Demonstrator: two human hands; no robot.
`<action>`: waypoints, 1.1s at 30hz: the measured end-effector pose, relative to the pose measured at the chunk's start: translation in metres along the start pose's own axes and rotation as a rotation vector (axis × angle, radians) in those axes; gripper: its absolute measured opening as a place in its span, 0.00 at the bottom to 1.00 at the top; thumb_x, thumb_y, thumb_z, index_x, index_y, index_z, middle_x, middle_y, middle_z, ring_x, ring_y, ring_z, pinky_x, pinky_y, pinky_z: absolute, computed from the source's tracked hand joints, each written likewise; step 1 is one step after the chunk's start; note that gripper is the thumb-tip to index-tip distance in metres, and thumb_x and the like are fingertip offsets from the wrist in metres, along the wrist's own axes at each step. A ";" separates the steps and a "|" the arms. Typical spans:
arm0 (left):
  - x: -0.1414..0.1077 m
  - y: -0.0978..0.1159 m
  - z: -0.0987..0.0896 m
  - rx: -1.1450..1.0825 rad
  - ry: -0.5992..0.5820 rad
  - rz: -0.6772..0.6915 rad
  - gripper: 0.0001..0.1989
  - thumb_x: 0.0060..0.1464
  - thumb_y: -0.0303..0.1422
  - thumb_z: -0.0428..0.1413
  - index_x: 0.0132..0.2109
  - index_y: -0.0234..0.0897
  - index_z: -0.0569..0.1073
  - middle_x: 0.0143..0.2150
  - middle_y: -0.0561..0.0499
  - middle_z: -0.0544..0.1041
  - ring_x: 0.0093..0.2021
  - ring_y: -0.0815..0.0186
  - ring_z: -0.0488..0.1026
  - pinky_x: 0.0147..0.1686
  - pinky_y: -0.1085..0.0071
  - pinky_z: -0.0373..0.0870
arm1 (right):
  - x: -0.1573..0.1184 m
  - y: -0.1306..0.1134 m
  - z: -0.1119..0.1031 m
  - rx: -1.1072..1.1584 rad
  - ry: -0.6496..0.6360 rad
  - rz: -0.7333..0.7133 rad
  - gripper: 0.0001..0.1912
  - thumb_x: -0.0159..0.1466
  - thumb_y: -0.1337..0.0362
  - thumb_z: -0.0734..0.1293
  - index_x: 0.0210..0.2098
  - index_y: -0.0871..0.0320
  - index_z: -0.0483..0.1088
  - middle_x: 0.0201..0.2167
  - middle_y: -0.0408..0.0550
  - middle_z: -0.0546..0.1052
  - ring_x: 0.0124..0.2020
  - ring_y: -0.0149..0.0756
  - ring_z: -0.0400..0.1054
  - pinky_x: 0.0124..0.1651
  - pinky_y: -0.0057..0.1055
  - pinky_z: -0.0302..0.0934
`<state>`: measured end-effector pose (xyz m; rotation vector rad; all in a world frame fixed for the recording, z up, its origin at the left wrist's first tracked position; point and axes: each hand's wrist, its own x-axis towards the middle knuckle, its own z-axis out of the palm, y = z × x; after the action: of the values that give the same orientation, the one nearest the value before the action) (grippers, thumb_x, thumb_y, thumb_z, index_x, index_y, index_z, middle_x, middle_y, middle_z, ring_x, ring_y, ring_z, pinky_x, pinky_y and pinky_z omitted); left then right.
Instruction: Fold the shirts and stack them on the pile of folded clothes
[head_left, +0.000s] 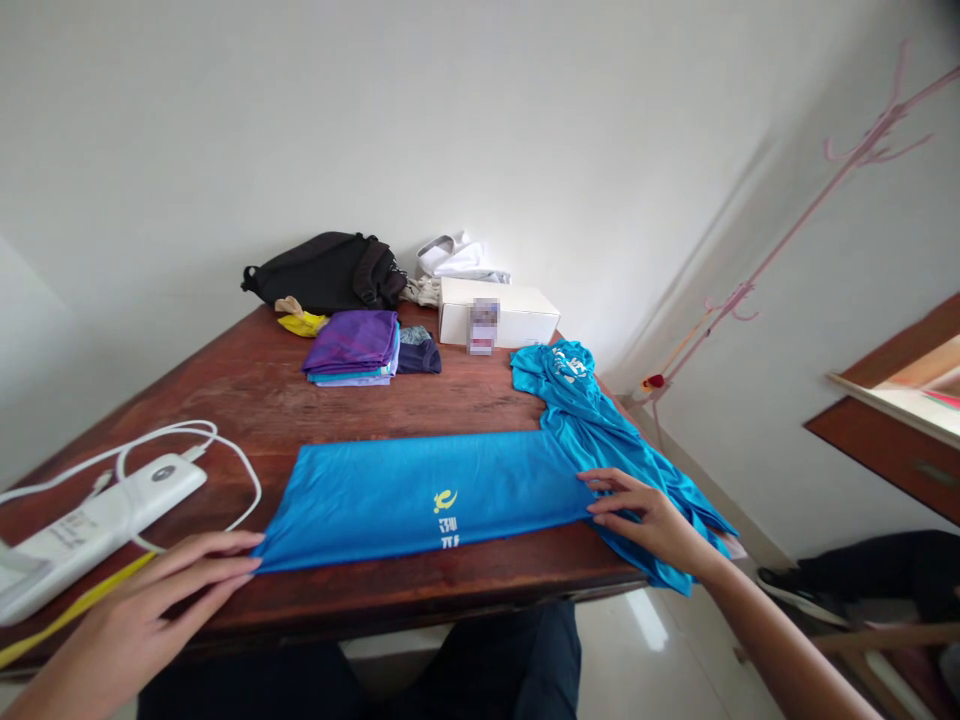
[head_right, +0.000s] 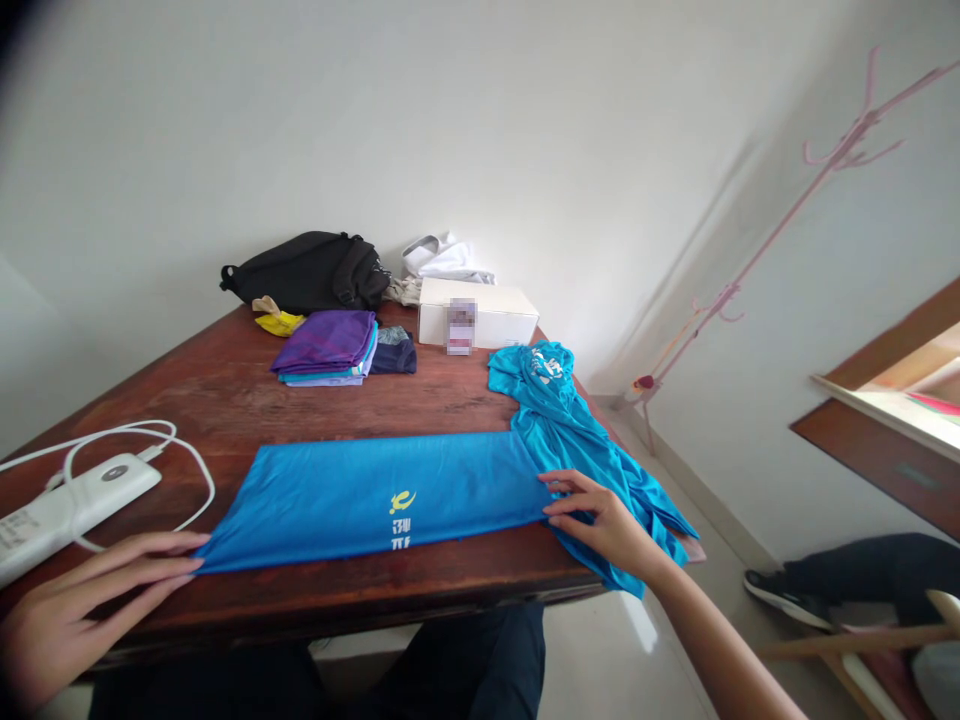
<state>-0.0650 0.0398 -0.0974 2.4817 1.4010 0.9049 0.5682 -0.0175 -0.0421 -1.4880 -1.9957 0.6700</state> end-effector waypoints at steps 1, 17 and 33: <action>-0.001 -0.001 0.000 0.000 -0.010 0.003 0.14 0.59 0.43 0.55 0.45 0.76 0.80 0.52 0.66 0.81 0.48 0.56 0.82 0.54 0.56 0.78 | -0.001 0.000 0.002 -0.027 -0.013 -0.003 0.14 0.68 0.50 0.69 0.40 0.49 0.84 0.60 0.52 0.74 0.59 0.51 0.70 0.64 0.48 0.64; 0.138 0.035 0.013 0.056 -0.114 -0.283 0.35 0.59 0.56 0.49 0.60 0.32 0.71 0.59 0.35 0.77 0.56 0.47 0.76 0.58 0.54 0.70 | 0.103 -0.016 0.018 -0.246 0.202 0.048 0.17 0.67 0.56 0.66 0.51 0.56 0.76 0.50 0.55 0.79 0.47 0.47 0.75 0.50 0.42 0.71; 0.171 0.022 0.007 -0.103 -0.300 -0.284 0.21 0.48 0.55 0.57 0.32 0.40 0.71 0.31 0.52 0.77 0.34 0.58 0.74 0.34 0.67 0.66 | 0.158 0.021 0.008 -0.175 -0.019 0.090 0.17 0.62 0.48 0.68 0.33 0.57 0.73 0.32 0.47 0.79 0.34 0.39 0.71 0.36 0.32 0.64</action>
<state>0.0205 0.1686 -0.0209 2.1588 1.5054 0.5086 0.5405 0.1397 -0.0403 -1.6883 -2.0565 0.5594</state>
